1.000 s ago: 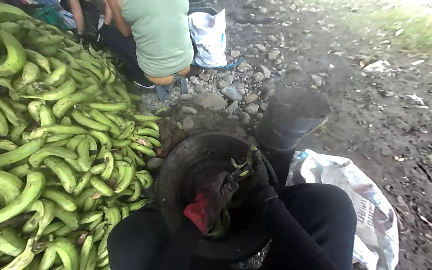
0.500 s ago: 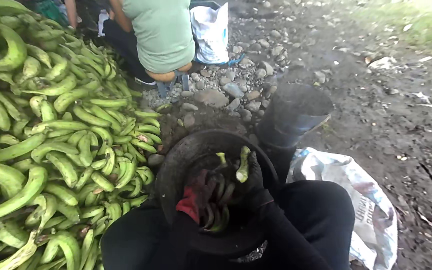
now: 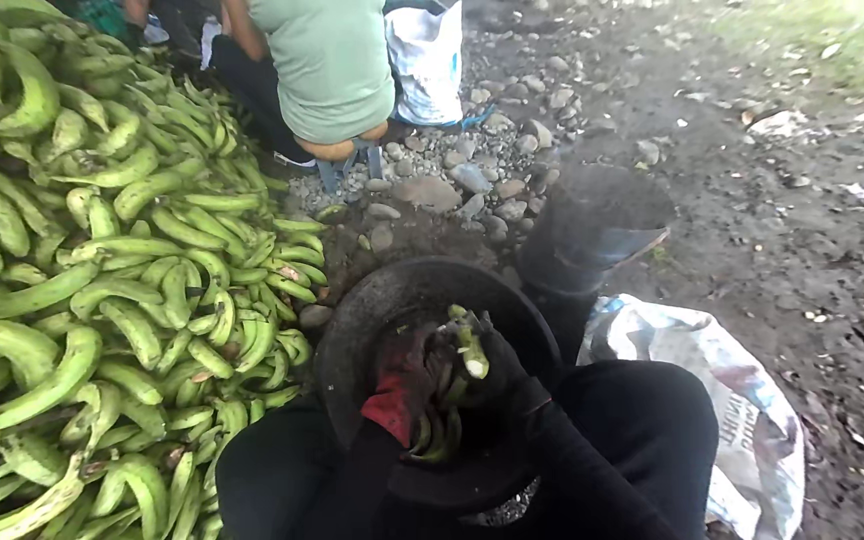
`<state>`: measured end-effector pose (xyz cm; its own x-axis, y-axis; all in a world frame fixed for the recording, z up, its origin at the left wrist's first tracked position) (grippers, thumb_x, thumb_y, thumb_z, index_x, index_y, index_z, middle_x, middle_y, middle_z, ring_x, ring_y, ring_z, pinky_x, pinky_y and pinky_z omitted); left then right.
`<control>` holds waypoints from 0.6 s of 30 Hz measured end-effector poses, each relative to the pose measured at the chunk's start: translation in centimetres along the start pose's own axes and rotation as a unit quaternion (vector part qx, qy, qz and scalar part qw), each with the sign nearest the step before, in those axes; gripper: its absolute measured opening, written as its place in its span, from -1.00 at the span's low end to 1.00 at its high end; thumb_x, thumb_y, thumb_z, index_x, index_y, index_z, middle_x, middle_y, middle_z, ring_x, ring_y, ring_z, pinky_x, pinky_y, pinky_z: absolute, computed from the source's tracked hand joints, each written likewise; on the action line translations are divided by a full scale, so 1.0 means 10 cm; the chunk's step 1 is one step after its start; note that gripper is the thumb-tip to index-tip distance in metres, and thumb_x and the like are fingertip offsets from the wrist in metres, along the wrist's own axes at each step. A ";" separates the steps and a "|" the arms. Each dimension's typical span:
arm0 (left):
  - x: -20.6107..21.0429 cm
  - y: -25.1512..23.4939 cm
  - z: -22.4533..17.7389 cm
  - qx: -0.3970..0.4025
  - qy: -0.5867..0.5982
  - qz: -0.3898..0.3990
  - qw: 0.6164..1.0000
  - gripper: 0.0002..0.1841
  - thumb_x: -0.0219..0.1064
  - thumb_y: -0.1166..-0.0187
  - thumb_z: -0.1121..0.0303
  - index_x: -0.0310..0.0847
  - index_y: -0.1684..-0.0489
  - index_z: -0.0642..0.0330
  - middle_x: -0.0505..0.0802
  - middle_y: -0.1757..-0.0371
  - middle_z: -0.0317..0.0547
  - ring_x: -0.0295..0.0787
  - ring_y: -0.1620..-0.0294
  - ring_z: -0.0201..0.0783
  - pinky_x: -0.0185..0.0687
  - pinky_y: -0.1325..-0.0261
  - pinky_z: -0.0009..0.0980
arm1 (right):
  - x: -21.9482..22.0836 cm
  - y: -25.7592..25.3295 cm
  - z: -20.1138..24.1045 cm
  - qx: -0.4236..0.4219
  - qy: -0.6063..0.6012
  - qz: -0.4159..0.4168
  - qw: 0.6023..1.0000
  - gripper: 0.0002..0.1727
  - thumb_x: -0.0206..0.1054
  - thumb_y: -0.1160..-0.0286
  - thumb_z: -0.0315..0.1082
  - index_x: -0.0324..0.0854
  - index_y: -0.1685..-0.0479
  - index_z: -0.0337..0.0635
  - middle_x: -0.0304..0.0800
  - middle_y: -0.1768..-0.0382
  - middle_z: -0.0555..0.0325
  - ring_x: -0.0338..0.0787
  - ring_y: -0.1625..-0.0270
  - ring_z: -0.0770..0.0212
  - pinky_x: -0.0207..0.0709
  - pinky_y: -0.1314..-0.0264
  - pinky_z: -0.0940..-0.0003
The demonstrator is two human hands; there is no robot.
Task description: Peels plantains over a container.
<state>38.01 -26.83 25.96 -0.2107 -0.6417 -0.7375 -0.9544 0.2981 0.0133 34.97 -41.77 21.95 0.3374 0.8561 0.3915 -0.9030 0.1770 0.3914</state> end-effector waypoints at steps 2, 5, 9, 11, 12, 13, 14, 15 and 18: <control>-0.19 -0.10 0.13 -0.046 -0.031 -0.075 0.996 -0.47 0.23 -0.67 -0.09 0.59 -0.50 -0.03 0.86 -0.23 -0.05 0.81 -0.26 -0.09 0.66 -0.39 0.03 | 0.06 0.13 -0.14 0.005 0.113 0.018 0.993 -0.36 -0.36 -0.92 0.03 0.53 -0.43 -0.18 0.81 0.02 0.08 0.80 0.06 0.31 0.74 0.00 0.32; -0.42 -0.11 0.13 -0.073 0.003 -0.099 0.992 -0.45 0.15 -0.74 -0.11 0.56 -0.54 0.01 0.85 -0.24 -0.04 0.81 -0.25 -0.14 0.66 -0.40 -0.04 | 0.08 0.18 -0.18 -0.023 0.229 0.069 0.971 -0.37 -0.24 -0.89 0.02 0.32 -0.71 -0.15 0.66 -0.43 0.02 0.70 -0.38 0.32 0.59 -0.46 0.31; -0.18 0.09 -0.10 -0.035 0.141 0.030 0.989 -0.52 0.13 -0.78 -0.09 0.61 -0.48 -0.05 0.86 -0.17 -0.17 0.85 -0.05 -0.34 0.81 -0.16 -0.23 | -0.18 -0.15 0.03 -0.024 0.134 -0.040 0.990 -0.42 0.05 -0.82 0.07 0.46 -0.57 -0.16 0.79 -0.18 -0.02 0.81 -0.11 0.24 0.71 -0.21 0.22; -0.04 0.26 -0.22 -0.036 0.185 0.091 0.978 -0.54 0.12 -0.79 -0.06 0.60 -0.48 -0.05 0.86 -0.13 -0.15 0.85 0.04 -0.32 0.82 -0.06 -0.23 | -0.22 -0.21 0.27 -0.064 0.127 -0.077 0.987 -0.47 -0.03 -0.88 -0.04 0.43 -0.56 -0.24 0.75 -0.11 -0.01 0.77 -0.02 0.31 0.69 -0.12 0.31; 0.00 0.31 -0.26 -0.035 0.187 0.099 0.977 -0.54 0.12 -0.80 -0.05 0.59 -0.48 -0.03 0.86 -0.10 -0.14 0.85 0.06 -0.32 0.81 -0.06 -0.24 | -0.20 -0.23 0.34 -0.078 0.107 -0.070 0.989 -0.48 -0.07 -0.90 -0.07 0.40 -0.58 -0.24 0.73 -0.08 0.01 0.75 0.03 0.33 0.68 -0.07 0.35; 0.00 0.31 -0.25 -0.028 0.174 0.080 0.981 -0.54 0.12 -0.79 -0.05 0.60 -0.47 -0.02 0.86 -0.08 -0.15 0.85 0.06 -0.34 0.80 -0.08 -0.26 | -0.16 -0.24 0.35 -0.085 0.072 -0.051 0.993 -0.52 -0.10 -0.91 -0.09 0.43 -0.50 -0.22 0.72 0.07 0.08 0.73 0.17 0.36 0.69 0.08 0.38; -0.02 0.26 -0.20 -0.025 0.146 0.052 0.988 -0.53 0.13 -0.78 -0.06 0.61 -0.47 -0.03 0.86 -0.13 -0.16 0.83 -0.03 -0.36 0.77 -0.18 -0.27 | -0.08 -0.23 0.29 -0.076 0.030 -0.011 0.997 -0.58 -0.13 -0.91 -0.11 0.48 -0.36 -0.18 0.70 0.24 0.18 0.70 0.31 0.39 0.67 0.23 0.42; -0.07 0.17 -0.12 -0.020 0.102 0.013 0.994 -0.53 0.15 -0.77 -0.05 0.62 -0.48 -0.02 0.85 -0.23 -0.16 0.80 -0.20 -0.35 0.70 -0.36 -0.26 | 0.03 -0.19 0.18 -0.046 -0.007 0.048 0.998 -0.61 -0.16 -0.91 -0.12 0.51 -0.23 -0.13 0.71 0.34 0.24 0.69 0.40 0.41 0.65 0.35 0.46; -0.34 -0.08 0.09 -0.062 -0.018 -0.053 0.996 -0.49 0.14 -0.77 -0.01 0.56 -0.55 0.06 0.82 -0.32 0.01 0.77 -0.34 -0.10 0.59 -0.50 -0.02 | 0.31 0.01 -0.20 0.050 0.013 0.229 0.972 -0.60 -0.13 -0.85 -0.11 0.53 -0.25 -0.09 0.77 0.25 0.21 0.74 0.32 0.36 0.69 0.29 0.41</control>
<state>39.66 -24.25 27.86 -0.1016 -0.6389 -0.7626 -0.9902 0.1386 0.0158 35.39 -38.16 21.50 -0.1027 0.8461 0.5230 -0.9261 -0.2732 0.2601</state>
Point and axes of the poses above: each hand's wrist, its own y-axis away from the middle knuckle, its own x-axis out of the palm, z = x × y, the point moved 9 cm from there along -y, towards the middle knuckle
